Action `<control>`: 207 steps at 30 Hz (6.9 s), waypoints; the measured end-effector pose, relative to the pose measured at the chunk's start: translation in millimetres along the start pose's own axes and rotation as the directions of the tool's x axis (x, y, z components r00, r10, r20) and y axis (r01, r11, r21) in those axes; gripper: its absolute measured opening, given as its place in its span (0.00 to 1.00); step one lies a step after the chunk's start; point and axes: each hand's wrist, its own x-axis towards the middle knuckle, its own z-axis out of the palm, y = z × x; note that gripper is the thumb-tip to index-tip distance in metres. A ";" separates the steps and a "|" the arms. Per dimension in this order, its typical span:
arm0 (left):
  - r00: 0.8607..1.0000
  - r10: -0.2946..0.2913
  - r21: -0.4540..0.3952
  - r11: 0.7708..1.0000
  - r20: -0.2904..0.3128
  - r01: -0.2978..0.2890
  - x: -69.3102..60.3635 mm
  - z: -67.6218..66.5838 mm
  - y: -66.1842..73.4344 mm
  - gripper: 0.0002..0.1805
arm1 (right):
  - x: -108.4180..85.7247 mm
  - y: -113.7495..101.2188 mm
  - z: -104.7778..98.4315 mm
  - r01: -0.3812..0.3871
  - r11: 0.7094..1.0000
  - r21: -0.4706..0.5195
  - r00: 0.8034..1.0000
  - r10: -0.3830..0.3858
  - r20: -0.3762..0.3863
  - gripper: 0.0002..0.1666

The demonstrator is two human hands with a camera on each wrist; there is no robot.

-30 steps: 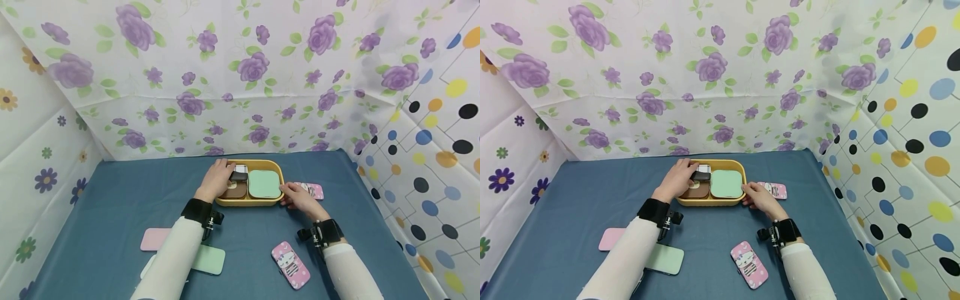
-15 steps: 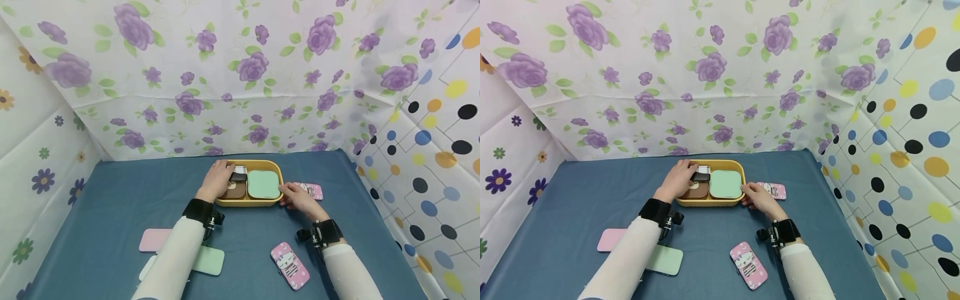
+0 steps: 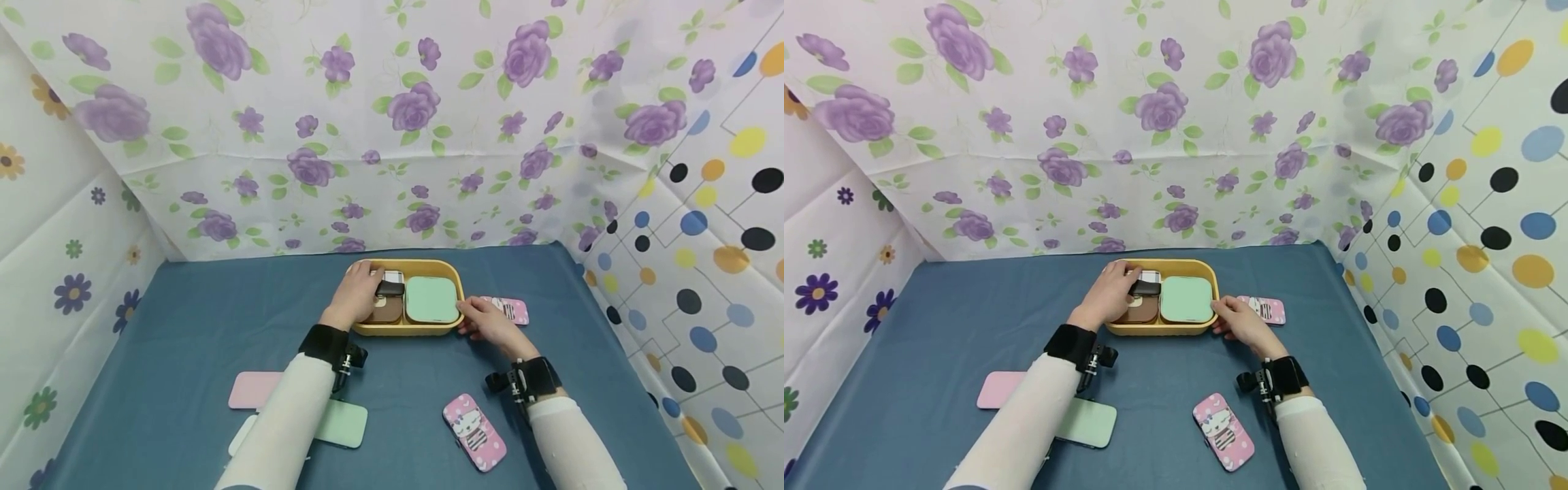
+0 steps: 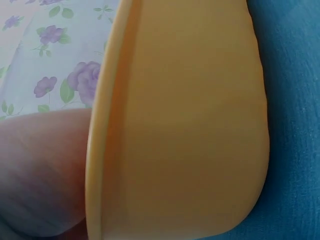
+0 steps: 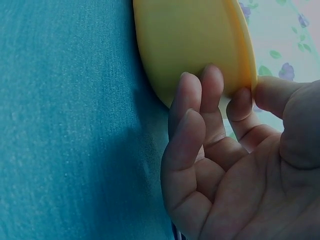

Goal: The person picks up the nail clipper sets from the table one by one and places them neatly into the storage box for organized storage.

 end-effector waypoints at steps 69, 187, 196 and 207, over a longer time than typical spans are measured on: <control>0.998 -0.009 -0.166 0.986 -0.067 -0.002 -6.7 4.6 -6.7 0.34 | -1.6 1.2 3.2 0.006 1.000 0.020 1.000 -0.006 0.008 0.26; 0.996 0.094 -0.177 0.980 0.005 -0.092 -212.2 -14.9 -104.3 0.30 | -2.9 0.8 3.9 -0.010 1.000 -0.010 1.000 0.010 -0.005 0.29; 0.992 0.102 -0.180 0.977 -0.078 -0.115 -197.4 -15.7 -95.8 0.32 | -2.1 0.7 3.2 -0.011 1.000 -0.004 1.000 0.011 -0.009 0.28; 0.983 0.141 -0.172 0.972 -0.117 -0.160 -177.7 -20.0 -82.9 0.35 | -2.0 0.6 3.3 -0.015 1.000 -0.007 1.000 0.015 -0.010 0.28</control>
